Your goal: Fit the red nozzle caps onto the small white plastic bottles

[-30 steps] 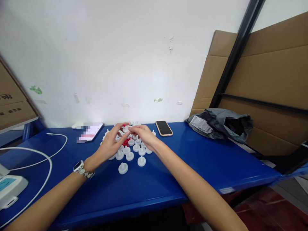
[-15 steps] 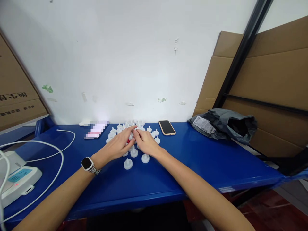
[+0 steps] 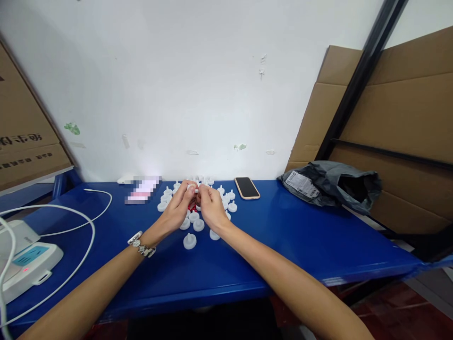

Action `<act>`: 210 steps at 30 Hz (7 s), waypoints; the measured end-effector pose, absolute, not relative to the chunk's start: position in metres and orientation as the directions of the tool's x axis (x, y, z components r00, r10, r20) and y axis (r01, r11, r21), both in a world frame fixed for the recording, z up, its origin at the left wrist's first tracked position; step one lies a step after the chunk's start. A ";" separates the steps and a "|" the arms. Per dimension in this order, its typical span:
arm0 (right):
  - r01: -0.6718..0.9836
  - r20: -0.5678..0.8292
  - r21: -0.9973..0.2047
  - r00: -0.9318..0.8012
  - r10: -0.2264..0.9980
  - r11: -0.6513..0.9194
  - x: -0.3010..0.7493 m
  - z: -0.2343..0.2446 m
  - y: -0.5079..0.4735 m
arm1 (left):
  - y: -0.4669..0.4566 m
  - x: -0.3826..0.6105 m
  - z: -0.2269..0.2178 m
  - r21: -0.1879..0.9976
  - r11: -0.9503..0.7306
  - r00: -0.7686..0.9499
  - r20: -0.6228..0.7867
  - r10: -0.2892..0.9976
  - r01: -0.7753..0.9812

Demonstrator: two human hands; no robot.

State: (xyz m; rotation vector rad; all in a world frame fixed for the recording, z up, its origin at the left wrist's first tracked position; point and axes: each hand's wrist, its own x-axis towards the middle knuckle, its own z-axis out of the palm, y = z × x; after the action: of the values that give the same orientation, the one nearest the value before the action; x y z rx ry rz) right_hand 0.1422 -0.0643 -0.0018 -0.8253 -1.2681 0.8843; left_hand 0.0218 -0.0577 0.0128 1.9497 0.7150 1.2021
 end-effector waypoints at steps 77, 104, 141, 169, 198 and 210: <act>0.699 0.288 -0.471 -0.455 0.843 0.538 0.196 0.006 -0.059 | -0.029 -0.029 0.006 0.337 -0.779 0.712 0.323 0.623 0.529; 0.933 0.243 -0.228 -0.223 0.944 0.279 0.181 -0.025 -0.105 | -0.056 -0.053 -0.042 0.388 -0.375 0.321 0.199 0.926 0.842; 0.948 0.379 -0.147 -0.210 0.901 0.283 0.202 -0.031 -0.067 | -0.017 -0.030 -0.041 0.450 -0.475 0.411 0.237 0.880 0.757; 0.910 0.222 -0.097 -0.375 0.900 0.403 0.146 0.018 -0.015 | -0.028 -0.051 -0.008 0.378 -0.738 0.668 0.322 0.671 0.560; 0.434 0.469 -0.750 -0.184 0.864 0.500 0.160 -0.004 -0.072 | -0.034 -0.046 -0.007 0.429 -0.726 0.677 0.294 0.675 0.537; 0.271 0.470 -0.832 -0.120 0.874 0.485 0.159 -0.005 -0.072 | -0.041 -0.044 0.000 0.412 -0.740 0.678 0.316 0.663 0.531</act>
State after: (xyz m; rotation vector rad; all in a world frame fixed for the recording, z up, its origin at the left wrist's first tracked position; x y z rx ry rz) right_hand 0.1590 -0.0719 -0.0053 -0.9970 -1.6545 0.7006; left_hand -0.0442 -0.0415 0.0000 2.6066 0.9510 0.6561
